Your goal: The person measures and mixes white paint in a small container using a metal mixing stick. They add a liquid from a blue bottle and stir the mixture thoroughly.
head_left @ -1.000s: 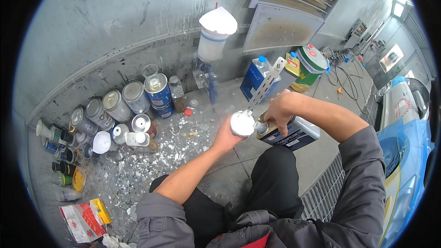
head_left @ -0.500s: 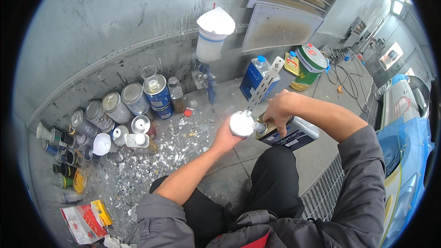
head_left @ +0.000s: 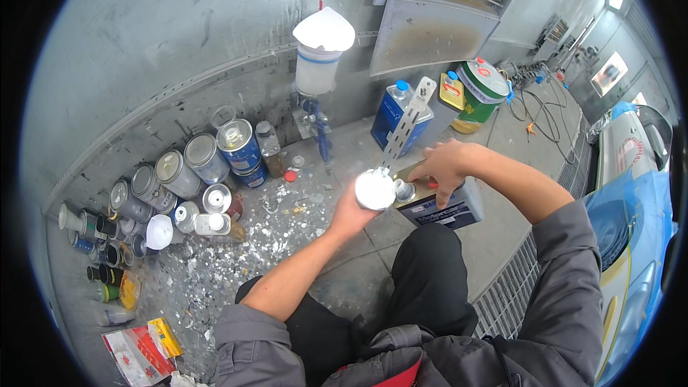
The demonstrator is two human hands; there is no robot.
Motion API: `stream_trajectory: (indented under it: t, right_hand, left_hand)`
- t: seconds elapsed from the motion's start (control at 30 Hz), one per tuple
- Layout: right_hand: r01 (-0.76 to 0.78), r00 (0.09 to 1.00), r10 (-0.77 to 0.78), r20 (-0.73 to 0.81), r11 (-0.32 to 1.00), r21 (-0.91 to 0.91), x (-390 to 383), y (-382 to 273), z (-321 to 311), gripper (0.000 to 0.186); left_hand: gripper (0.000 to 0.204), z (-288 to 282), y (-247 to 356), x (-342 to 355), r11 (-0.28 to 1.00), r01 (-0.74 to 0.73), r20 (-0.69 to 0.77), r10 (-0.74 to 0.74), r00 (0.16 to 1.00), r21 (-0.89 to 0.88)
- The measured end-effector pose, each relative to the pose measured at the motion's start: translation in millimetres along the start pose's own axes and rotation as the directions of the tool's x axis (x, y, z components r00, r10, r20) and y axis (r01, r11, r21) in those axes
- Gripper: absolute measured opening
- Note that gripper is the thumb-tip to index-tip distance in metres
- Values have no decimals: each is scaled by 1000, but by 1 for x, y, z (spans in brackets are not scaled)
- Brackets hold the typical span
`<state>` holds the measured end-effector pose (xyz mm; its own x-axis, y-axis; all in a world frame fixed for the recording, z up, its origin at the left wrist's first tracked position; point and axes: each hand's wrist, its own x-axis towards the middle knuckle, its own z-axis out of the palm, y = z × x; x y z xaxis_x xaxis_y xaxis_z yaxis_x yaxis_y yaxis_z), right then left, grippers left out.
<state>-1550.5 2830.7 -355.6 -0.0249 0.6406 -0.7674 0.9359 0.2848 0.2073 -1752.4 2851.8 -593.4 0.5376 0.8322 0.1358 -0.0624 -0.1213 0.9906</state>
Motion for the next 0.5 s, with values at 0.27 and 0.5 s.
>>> stream_trajectory:
  t: [0.27, 0.5]
  right_hand:
    - [122, 875, 183, -449, 813, 569, 57, 41, 140, 103]
    - [-110, 768, 516, -379, 689, 717, 178, 17, 117, 101]
  left_hand:
    - [88, -10, 19, 7, 1000, -24, -72, 24, 997, -10]
    - [84, -58, 49, -22, 998, 24, -151, -16, 988, 56]
